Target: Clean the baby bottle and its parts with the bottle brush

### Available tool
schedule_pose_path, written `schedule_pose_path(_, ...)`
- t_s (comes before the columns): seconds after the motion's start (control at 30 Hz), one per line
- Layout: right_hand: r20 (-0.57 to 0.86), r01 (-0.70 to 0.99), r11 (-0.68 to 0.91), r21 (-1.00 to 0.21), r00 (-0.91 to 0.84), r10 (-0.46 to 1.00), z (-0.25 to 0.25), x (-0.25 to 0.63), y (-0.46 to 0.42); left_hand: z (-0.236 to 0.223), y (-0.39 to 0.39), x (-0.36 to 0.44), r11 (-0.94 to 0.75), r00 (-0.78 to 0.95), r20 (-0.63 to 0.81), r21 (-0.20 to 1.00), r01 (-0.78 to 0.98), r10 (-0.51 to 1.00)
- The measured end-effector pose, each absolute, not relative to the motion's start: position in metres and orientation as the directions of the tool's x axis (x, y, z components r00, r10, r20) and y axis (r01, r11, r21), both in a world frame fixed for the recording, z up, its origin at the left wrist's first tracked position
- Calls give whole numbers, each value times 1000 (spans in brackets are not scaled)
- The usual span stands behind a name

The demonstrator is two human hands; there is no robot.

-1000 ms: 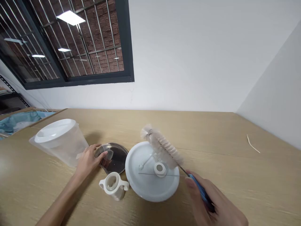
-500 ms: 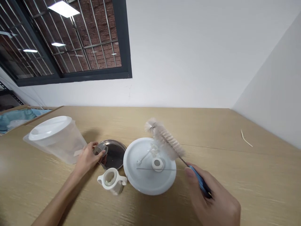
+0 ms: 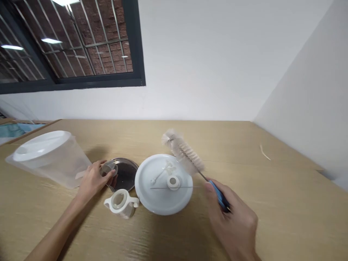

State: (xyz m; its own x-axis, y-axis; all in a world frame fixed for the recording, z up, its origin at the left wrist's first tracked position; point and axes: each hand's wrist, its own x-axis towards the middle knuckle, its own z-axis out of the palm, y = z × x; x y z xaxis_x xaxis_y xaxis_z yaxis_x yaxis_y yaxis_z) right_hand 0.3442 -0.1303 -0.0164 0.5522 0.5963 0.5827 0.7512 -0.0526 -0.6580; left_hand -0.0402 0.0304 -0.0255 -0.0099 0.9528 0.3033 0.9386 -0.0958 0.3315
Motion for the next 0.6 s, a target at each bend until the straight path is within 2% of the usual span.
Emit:
schedule_pose_path(0.1, 561, 711, -17, -703, 569, 601, -15, 344, -126, -21, 29, -38, -119, -3, 336, 341, 932, 942)
schedule_pose_path(0.27, 371, 581, -121, -805, 651, 662, -13, 349, -118, -13, 28, -33, -216, 34, 446, 363, 907, 894)
schedule_pose_path(0.5, 252, 527, -214, -822, 674, 694, -19, 363, -108, -2, 19, -21, -363, 73, 552, 436, 824, 830)
schedule_pose_path(0.6, 229, 532, -237, -813, 666, 710, -21, 367, -107, 14, 16, -10, -368, 41, 530, 528, 765, 847)
